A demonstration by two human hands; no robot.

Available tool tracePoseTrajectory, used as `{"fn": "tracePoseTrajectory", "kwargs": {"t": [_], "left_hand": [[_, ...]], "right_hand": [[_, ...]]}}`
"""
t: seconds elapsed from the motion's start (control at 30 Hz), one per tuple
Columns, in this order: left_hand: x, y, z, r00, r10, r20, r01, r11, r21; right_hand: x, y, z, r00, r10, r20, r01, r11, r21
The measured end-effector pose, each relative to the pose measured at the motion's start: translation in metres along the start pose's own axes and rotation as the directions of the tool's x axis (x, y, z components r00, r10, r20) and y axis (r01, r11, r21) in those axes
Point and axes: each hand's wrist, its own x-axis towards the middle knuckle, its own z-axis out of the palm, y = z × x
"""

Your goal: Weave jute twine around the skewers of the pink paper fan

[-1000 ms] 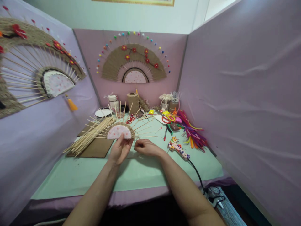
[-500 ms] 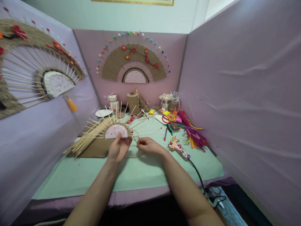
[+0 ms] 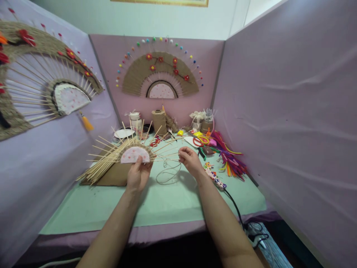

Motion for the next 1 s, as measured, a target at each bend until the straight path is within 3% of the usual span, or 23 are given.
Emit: {"fn": "tracePoseTrajectory", "kwargs": {"t": [0.17, 0.37, 0.47, 0.57, 0.67, 0.77, 0.87, 1.0], "left_hand": [[0.001, 0.0, 0.0, 0.999, 0.022, -0.034, -0.022, 1.0, 0.007], [0.002, 0.002, -0.001, 0.998, 0.013, -0.058, -0.014, 1.0, -0.019], [0.003, 0.004, -0.003, 0.996, -0.031, -0.078, 0.027, 0.998, -0.051], [0.005, 0.007, -0.004, 0.991, -0.086, -0.103, 0.074, 0.99, -0.123], [0.005, 0.008, -0.005, 0.984, -0.133, -0.115, 0.109, 0.976, -0.189], [0.003, 0.004, -0.003, 0.986, -0.149, -0.071, 0.133, 0.973, -0.188], [-0.001, -0.001, -0.002, 0.986, -0.166, -0.009, 0.163, 0.976, -0.143], [-0.006, -0.005, 0.001, 0.981, -0.191, 0.036, 0.193, 0.977, -0.086]], "right_hand": [[0.001, 0.005, -0.001, 0.97, -0.232, -0.075, 0.229, 0.972, -0.042], [0.0, 0.008, -0.002, 0.953, -0.299, -0.045, 0.286, 0.94, -0.184], [0.0, 0.01, 0.0, 0.97, -0.243, 0.009, 0.234, 0.923, -0.305], [-0.004, 0.016, 0.006, 0.98, -0.102, 0.173, 0.175, 0.855, -0.487], [-0.013, 0.026, 0.018, 0.918, 0.049, 0.394, 0.214, 0.775, -0.595], [-0.021, 0.035, 0.029, 0.833, 0.114, 0.542, 0.287, 0.749, -0.598], [-0.025, 0.037, 0.034, 0.785, 0.139, 0.604, 0.322, 0.741, -0.589], [-0.024, 0.036, 0.034, 0.767, 0.138, 0.626, 0.335, 0.746, -0.575]]}}
